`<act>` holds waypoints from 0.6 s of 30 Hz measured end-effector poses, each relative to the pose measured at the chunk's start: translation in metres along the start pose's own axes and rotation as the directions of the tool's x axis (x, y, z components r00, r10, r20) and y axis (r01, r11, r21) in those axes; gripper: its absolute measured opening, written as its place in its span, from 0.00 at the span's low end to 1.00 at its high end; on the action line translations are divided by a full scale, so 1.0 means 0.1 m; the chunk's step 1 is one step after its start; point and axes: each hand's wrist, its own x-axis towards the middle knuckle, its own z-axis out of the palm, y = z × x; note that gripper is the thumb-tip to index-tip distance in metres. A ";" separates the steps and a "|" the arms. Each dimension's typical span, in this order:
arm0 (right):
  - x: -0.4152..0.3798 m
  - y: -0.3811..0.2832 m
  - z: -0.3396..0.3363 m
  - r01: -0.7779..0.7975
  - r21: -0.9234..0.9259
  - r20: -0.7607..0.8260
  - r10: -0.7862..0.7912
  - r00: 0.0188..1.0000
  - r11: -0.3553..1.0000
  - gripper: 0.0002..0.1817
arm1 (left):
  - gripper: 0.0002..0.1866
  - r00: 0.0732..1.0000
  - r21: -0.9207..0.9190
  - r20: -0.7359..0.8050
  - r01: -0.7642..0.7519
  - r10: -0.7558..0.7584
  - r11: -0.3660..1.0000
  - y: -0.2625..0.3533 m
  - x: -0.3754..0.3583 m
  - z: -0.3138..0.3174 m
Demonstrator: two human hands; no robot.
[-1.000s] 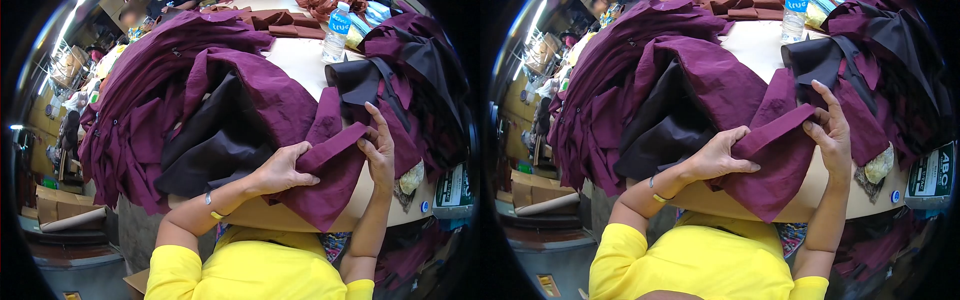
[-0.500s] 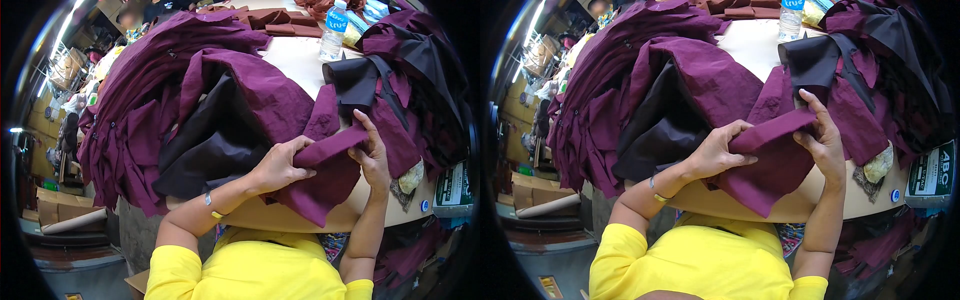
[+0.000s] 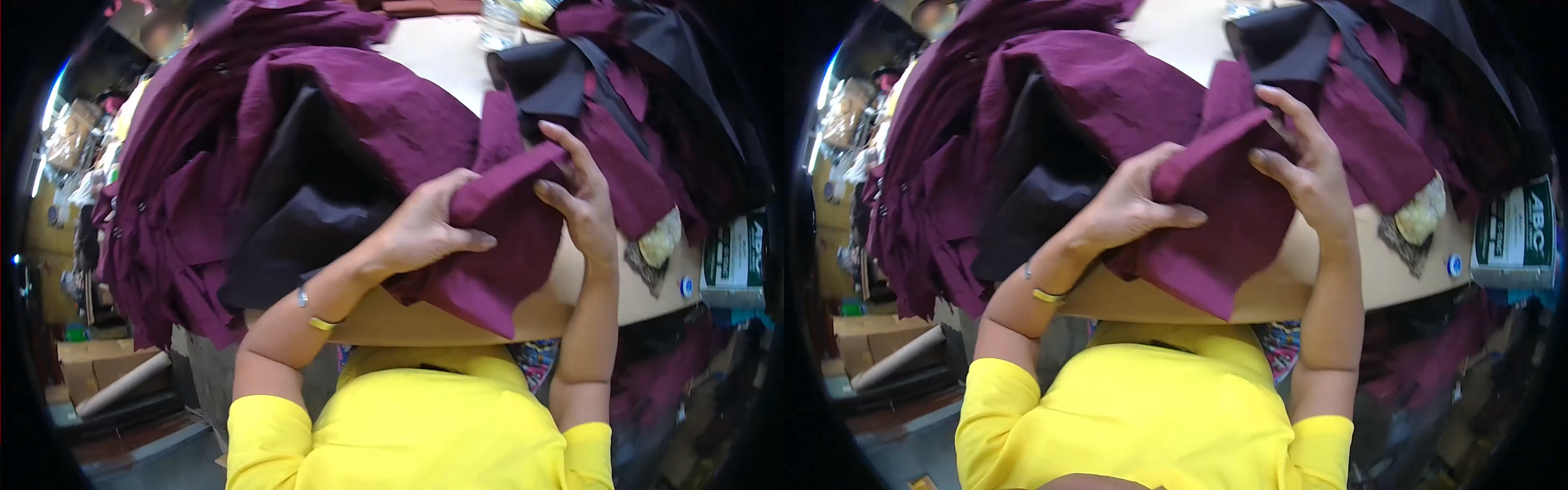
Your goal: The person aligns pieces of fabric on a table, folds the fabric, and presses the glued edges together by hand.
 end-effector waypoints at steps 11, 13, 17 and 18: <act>0.02 0.14 -0.08 -0.043 0.061 -0.008 0.043 0.999 0.997 0.25 | 0.25 0.997 -0.144 0.028 0.076 -0.073 0.987 0.02 -0.06 -0.02; 0.03 0.16 -0.12 -0.074 0.097 0.011 0.073 0.997 0.992 0.24 | 0.24 0.996 -0.205 0.030 0.092 -0.088 0.975 0.00 -0.06 -0.04; 0.03 0.14 -0.06 -0.135 0.139 -0.007 0.138 0.990 0.981 0.24 | 0.23 0.997 -0.242 0.019 0.081 -0.079 0.967 0.00 -0.08 -0.06; 0.04 0.18 -0.08 -0.138 0.129 0.005 0.139 0.990 0.982 0.24 | 0.23 0.997 -0.246 0.013 0.073 -0.072 0.967 0.00 -0.09 -0.05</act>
